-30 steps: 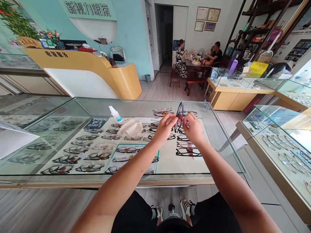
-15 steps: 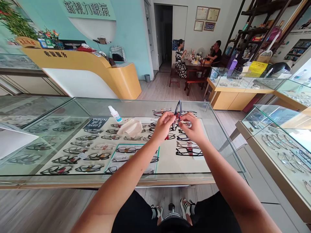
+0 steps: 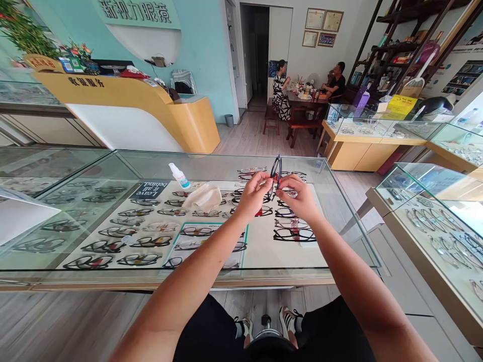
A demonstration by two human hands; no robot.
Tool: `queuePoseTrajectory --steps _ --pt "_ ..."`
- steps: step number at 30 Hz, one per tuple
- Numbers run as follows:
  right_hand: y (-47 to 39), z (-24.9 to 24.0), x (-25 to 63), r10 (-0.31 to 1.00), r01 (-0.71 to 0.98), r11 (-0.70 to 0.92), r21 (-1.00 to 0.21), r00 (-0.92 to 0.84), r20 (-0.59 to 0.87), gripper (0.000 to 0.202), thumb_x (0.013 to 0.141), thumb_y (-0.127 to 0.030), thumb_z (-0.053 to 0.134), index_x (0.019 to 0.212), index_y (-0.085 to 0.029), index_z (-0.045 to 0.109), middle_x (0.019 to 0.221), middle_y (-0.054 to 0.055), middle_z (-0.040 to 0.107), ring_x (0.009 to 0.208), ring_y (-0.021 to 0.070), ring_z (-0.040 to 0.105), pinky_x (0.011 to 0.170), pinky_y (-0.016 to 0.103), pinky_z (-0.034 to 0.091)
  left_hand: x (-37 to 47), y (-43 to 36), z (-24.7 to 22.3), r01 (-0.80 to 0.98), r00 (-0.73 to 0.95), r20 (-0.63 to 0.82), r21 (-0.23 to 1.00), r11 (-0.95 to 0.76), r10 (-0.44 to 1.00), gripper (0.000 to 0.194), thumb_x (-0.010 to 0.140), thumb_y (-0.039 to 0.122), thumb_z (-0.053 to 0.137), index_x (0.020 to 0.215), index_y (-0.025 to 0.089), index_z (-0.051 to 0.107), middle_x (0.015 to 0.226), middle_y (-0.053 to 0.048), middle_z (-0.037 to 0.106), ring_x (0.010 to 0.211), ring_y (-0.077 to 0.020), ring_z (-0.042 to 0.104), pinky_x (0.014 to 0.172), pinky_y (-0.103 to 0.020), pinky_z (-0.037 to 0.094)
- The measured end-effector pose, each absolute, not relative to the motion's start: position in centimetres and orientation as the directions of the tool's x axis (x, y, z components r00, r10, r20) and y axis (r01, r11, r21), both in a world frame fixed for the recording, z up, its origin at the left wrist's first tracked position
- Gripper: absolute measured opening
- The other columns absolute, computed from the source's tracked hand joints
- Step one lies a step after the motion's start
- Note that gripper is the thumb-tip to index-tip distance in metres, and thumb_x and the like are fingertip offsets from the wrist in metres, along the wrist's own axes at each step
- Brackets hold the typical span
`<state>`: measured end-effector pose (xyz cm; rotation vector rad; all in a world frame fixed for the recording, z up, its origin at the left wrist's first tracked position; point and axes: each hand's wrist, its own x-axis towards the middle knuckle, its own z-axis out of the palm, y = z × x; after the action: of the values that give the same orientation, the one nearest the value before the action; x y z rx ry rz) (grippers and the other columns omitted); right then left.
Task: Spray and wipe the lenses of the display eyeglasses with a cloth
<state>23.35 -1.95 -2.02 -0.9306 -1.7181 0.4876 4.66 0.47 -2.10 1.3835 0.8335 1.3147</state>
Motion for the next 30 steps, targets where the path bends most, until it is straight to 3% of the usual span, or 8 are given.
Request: queuePoseTrajectory --steps 5,11,17,20,23,27,30 --pt "-2.0 -1.8 23.5 0.77 0.36 0.621 -0.696 -0.116 0.627 0.007 0.094 -0.029 0.068 0.088 -0.027 0.067 0.105 0.007 0.076 0.103 0.0264 0.073 0.097 0.045 0.06 4.4 0.7 -2.0 -0.145 0.187 0.297 0.951 -0.273 0.936 0.049 0.09 0.068 0.086 0.106 0.024 0.072 0.118 -0.007 0.082 0.106 -0.0223 0.074 0.099 -0.034 0.056" --pt "-2.2 -1.2 24.3 0.725 0.534 0.565 -0.629 0.043 0.688 0.008 0.092 -0.021 0.063 0.087 -0.027 0.064 0.098 0.005 0.073 0.098 0.0279 0.071 0.093 0.045 0.056 4.1 1.2 -2.2 -0.161 0.205 0.329 0.94 -0.3 0.922 0.049 0.093 0.069 0.083 0.106 0.024 0.068 0.124 -0.01 0.083 0.116 -0.0249 0.079 0.11 -0.039 0.055" --pt "-1.7 -1.0 26.0 0.564 0.705 0.404 -0.583 0.31 0.765 0.016 0.107 -0.039 0.064 0.101 -0.027 0.072 0.109 0.013 0.069 0.109 0.0369 0.063 0.103 0.058 0.051 3.4 2.2 -2.8 -0.039 0.185 0.358 0.933 -0.357 0.915 0.056 0.09 0.075 0.082 0.107 0.024 0.069 0.125 -0.012 0.083 0.129 -0.0304 0.078 0.111 -0.041 0.056" --pt "-1.6 -1.0 26.8 0.511 0.737 0.315 -0.598 0.399 0.761 0.021 0.107 -0.045 0.065 0.105 -0.027 0.076 0.088 0.007 0.061 0.091 0.0332 0.062 0.099 0.056 0.05 3.5 2.4 -2.9 0.0 0.207 0.389 0.917 -0.398 0.898 0.058 0.088 0.076 0.084 0.104 0.023 0.068 0.128 -0.013 0.079 0.126 -0.0295 0.079 0.108 -0.039 0.056" --pt "-1.7 -1.0 26.9 0.546 0.704 0.319 -0.635 0.411 0.73 0.023 0.109 -0.045 0.061 0.105 -0.027 0.074 0.071 0.0 0.059 0.07 0.0264 0.058 0.088 0.049 0.05 3.7 2.3 -2.9 -0.021 0.213 0.395 0.916 -0.4 0.894 0.06 0.086 0.078 0.085 0.101 0.023 0.066 0.122 -0.012 0.079 0.118 -0.0278 0.079 0.105 -0.039 0.057" --pt "-2.2 -1.2 25.7 0.58 0.689 0.391 -0.61 0.331 0.745 0.019 0.109 -0.043 0.059 0.105 -0.027 0.068 0.098 0.008 0.082 0.084 0.0286 0.074 0.087 0.048 0.054 4.0 2.0 -2.8 -0.073 0.201 0.375 0.927 -0.368 0.905 0.062 0.086 0.081 0.083 0.099 0.024 0.064 0.11 -0.01 0.082 0.109 -0.0264 0.079 0.098 -0.038 0.059" --pt "-2.5 -1.7 24.5 0.626 0.704 0.447 -0.552 0.194 0.755 0.019 0.107 -0.045 0.065 0.115 -0.028 0.067 0.125 0.012 0.084 0.096 0.0301 0.079 0.096 0.051 0.057 4.2 1.7 -2.7 -0.068 0.214 0.379 0.925 -0.373 0.9 0.059 0.088 0.079 0.083 0.098 0.024 0.065 0.108 -0.01 0.083 0.109 -0.0259 0.079 0.097 -0.037 0.058"
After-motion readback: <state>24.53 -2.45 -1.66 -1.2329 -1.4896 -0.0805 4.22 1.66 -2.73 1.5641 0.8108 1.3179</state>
